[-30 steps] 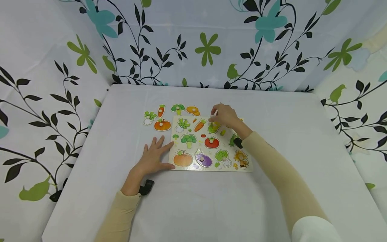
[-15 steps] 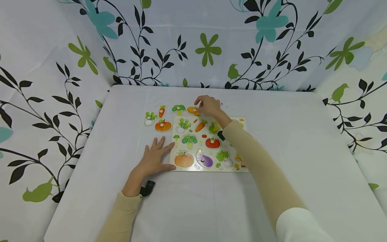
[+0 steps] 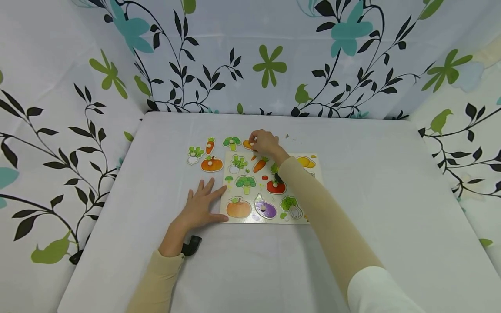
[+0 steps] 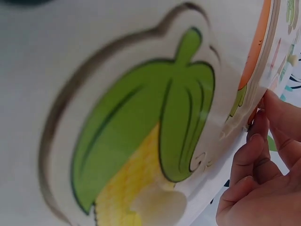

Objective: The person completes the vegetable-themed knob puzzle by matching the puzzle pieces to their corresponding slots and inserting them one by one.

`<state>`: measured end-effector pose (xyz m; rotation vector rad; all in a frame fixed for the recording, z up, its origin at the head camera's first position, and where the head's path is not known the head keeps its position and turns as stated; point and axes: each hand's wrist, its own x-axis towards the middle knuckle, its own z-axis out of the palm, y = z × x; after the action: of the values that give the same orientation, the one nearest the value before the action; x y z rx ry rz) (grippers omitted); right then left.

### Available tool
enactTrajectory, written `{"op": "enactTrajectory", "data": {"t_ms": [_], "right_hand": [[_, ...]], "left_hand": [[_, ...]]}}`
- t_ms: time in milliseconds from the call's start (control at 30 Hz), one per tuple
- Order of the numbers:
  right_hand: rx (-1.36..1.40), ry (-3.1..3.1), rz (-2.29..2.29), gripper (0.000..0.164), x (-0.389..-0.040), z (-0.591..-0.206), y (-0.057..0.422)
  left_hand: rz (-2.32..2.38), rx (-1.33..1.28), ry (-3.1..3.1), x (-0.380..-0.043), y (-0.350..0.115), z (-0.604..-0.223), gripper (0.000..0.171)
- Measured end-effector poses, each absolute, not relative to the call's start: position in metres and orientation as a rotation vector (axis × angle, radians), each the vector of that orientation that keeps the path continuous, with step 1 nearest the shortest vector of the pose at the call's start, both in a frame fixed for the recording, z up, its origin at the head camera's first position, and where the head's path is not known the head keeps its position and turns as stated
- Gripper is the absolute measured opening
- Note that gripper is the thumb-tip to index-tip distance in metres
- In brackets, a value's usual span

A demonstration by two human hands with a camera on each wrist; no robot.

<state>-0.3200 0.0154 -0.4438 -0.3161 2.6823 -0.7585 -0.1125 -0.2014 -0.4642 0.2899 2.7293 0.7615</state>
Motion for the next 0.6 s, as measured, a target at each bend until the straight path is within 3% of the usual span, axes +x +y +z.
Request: {"op": "enactTrajectory", "data": {"t_ms": [300,600], "right_hand": [[-0.325,2.723,-0.787,0.01,-0.319,-0.438,0.025],[-0.418,2.736,-0.822,0.014,-0.306,-0.427,0.092]], "left_hand": [[0.773,0.294,2.727,-0.111,-0.2,-0.465,0.092],[0.768,0.303,2.733,-0.111,-0.201,-0.463,0.091]]}}
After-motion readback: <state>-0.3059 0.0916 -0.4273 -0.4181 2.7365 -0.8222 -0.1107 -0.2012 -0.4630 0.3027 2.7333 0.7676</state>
